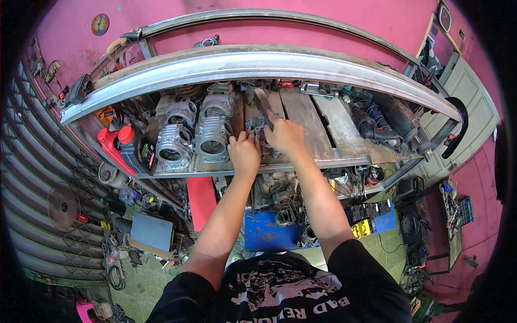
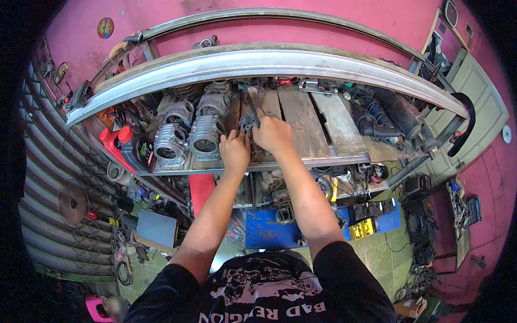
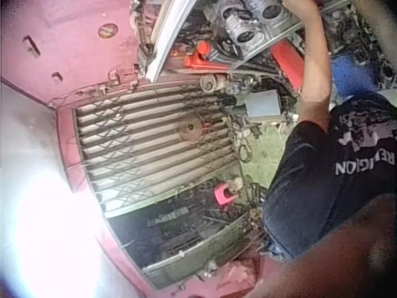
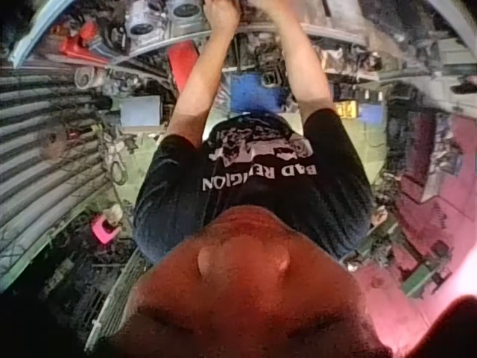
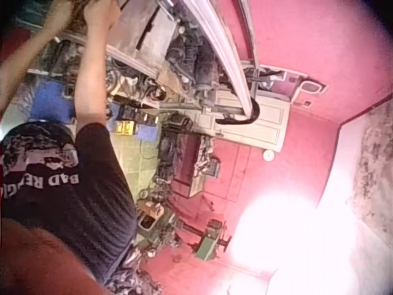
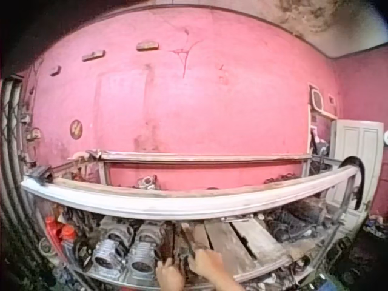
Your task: The person scrubs various metal engine components, including cylinder heads and cylinder blocks, using a wire brush. The person holds each part with one hand and scrubs the surfaces and edges with the other hand, rotating the items to clean different sides. The parts are handled one at a time on a cluttered workbench.
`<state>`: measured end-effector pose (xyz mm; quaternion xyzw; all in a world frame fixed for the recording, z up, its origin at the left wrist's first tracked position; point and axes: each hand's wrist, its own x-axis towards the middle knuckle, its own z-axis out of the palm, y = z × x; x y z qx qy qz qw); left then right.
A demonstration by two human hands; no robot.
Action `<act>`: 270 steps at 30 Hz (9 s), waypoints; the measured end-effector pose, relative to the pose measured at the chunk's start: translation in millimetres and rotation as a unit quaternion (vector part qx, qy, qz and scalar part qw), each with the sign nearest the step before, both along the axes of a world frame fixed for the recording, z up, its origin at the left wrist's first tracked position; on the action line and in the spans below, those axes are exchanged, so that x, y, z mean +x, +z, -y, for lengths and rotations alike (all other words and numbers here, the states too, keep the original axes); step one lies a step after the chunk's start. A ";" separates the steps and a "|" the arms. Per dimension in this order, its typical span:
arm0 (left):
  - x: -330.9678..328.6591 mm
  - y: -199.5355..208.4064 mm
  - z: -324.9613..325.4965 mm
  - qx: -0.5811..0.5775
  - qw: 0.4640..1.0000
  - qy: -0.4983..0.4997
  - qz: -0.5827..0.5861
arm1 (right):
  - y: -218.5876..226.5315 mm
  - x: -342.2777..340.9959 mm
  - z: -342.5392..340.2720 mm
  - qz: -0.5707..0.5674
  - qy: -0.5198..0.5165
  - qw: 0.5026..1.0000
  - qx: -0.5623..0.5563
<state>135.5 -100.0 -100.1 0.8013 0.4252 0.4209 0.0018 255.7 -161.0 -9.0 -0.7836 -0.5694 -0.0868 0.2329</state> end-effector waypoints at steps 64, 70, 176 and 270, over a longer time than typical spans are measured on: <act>-18.4 -41.6 9.1 0.037 0.981 -0.064 0.180 | -8.2 -44.5 63.0 0.068 -0.018 0.994 -0.084; -14.7 -39.1 12.2 0.037 0.982 -0.080 0.169 | -35.7 -45.9 74.4 0.125 -0.025 0.990 0.056; -36.7 64.1 21.2 0.153 0.948 -0.231 -0.158 | -98.5 -16.4 191.7 -0.062 0.074 0.981 0.169; -10.1 76.5 -13.0 -0.115 0.970 -0.160 -0.139 | -12.0 -41.6 75.4 -0.110 -0.095 0.989 0.033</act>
